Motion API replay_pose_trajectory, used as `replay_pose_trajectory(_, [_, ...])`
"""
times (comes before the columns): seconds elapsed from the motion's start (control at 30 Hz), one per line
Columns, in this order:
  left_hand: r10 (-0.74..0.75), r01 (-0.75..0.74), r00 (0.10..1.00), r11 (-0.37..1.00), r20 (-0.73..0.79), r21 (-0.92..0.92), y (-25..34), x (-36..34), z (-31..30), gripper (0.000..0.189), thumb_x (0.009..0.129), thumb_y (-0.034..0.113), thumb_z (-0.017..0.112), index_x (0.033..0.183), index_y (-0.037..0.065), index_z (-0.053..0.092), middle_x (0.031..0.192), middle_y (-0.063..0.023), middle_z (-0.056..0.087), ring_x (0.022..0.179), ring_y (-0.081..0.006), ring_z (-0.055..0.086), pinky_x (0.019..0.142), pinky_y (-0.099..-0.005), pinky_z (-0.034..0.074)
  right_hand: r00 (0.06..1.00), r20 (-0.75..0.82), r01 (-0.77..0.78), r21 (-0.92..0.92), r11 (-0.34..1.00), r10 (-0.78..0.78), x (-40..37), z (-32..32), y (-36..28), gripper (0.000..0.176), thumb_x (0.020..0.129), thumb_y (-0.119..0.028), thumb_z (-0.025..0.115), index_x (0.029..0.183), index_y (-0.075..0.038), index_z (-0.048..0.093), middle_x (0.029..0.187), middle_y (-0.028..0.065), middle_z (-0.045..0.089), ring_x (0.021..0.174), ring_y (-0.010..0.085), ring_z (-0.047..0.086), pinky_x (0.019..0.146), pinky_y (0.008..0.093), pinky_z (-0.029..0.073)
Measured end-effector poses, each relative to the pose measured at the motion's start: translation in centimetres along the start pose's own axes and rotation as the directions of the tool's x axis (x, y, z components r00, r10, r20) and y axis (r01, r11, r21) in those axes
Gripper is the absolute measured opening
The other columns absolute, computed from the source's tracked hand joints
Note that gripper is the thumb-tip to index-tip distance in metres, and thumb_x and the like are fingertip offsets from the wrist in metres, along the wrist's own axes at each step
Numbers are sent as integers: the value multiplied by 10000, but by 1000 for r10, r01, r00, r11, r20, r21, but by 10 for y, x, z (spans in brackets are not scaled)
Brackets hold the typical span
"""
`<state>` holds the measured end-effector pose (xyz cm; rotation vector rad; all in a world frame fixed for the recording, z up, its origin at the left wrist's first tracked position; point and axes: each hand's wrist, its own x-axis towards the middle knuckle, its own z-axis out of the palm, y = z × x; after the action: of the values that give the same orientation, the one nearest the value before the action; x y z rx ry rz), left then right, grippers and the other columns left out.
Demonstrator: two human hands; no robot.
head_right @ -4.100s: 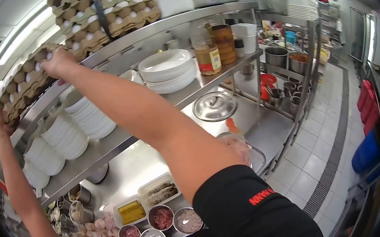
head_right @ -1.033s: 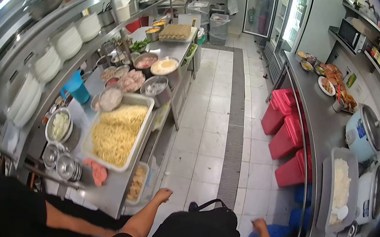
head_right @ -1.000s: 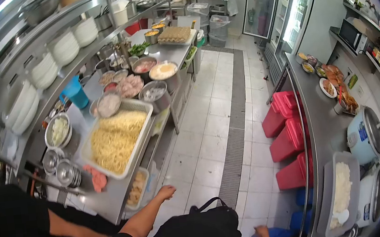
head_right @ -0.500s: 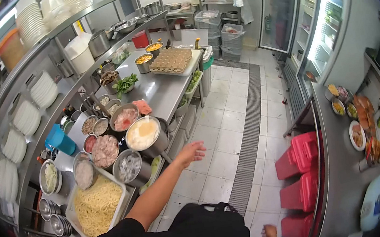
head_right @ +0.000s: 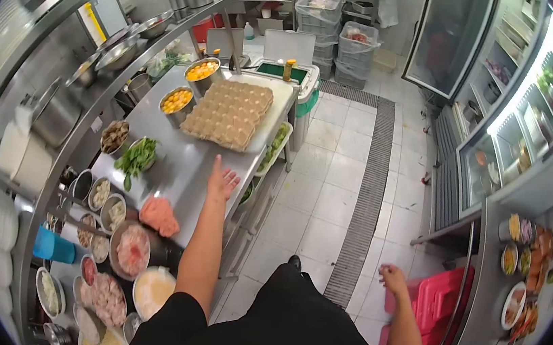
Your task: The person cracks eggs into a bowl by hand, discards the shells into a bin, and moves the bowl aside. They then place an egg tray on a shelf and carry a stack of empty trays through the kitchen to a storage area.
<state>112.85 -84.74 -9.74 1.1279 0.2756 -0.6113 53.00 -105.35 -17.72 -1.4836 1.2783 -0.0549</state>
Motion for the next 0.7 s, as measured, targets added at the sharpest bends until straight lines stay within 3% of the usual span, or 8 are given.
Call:
replay_pose_trajectory(0.1, [38,-26,987,996,-158,82,22,74,46,926,805,631,674,1460,63,349,1427,-185,409,1242,-366,454,900,-539,462,995,11,-103,48,994,103,24,-12,4,306,927,-279,606,1127,-50,639,877,80,672,649,158,635,495,299,494])
replay_pose_trajectory(0.27, [-19,6,999,943,-34,-334,15,175,65,632,833,249,733,1346,-15,473,1226,-156,620,1003,-329,668,817,-463,566,916,8,-378,359,853,402,60,-50,50,313,895,-280,657,1121,-70,598,859,107,656,652,235,651,531,376,532])
replay_pose_trajectory(0.47, [413,-482,863,846,-292,-228,-17,118,89,554,805,121,585,1324,-26,462,1236,-171,595,1107,-328,621,930,-461,534,816,100,-556,406,725,570,182,-106,42,224,841,-270,633,940,-69,635,771,124,656,655,253,658,575,407,526])
replay_pose_trajectory(0.57, [356,-476,854,829,-379,-295,-25,68,134,603,779,160,518,1352,-9,437,1298,-176,555,1163,-344,587,966,-478,510,852,131,-523,279,806,507,298,-177,9,202,814,-265,621,849,-69,654,727,132,655,657,262,661,597,423,523])
replay_pose_trajectory(0.6, [339,-468,864,812,-371,-349,-23,54,155,623,769,168,508,1364,2,430,1315,-177,543,1174,-351,579,975,-487,504,899,167,-424,99,900,405,350,-208,-3,200,805,-263,617,819,-68,660,712,135,655,657,265,662,605,428,523])
replay_pose_trajectory(0.63, [369,-515,828,798,-423,-313,-22,44,174,626,769,177,512,1367,13,434,1315,-175,546,1178,-354,576,985,-490,496,943,333,156,-482,862,16,410,-246,-5,201,796,-262,613,788,-68,666,697,138,655,658,268,663,612,434,522])
replay_pose_trajectory(0.67, [395,-556,788,785,-473,-271,-20,34,190,629,768,186,516,1371,25,439,1315,-174,549,1183,-357,573,996,-493,489,794,544,608,-699,376,-270,469,-274,-26,204,786,-260,609,758,-68,673,683,140,655,658,271,665,620,439,521])
replay_pose_trajectory(0.7, [411,-581,766,771,-494,-261,-17,25,204,627,769,194,518,1370,32,445,1314,-167,554,1184,-358,572,997,-497,485,717,600,685,-700,200,-356,532,-297,-57,210,777,-258,605,728,-68,679,668,143,655,659,274,666,627,444,520])
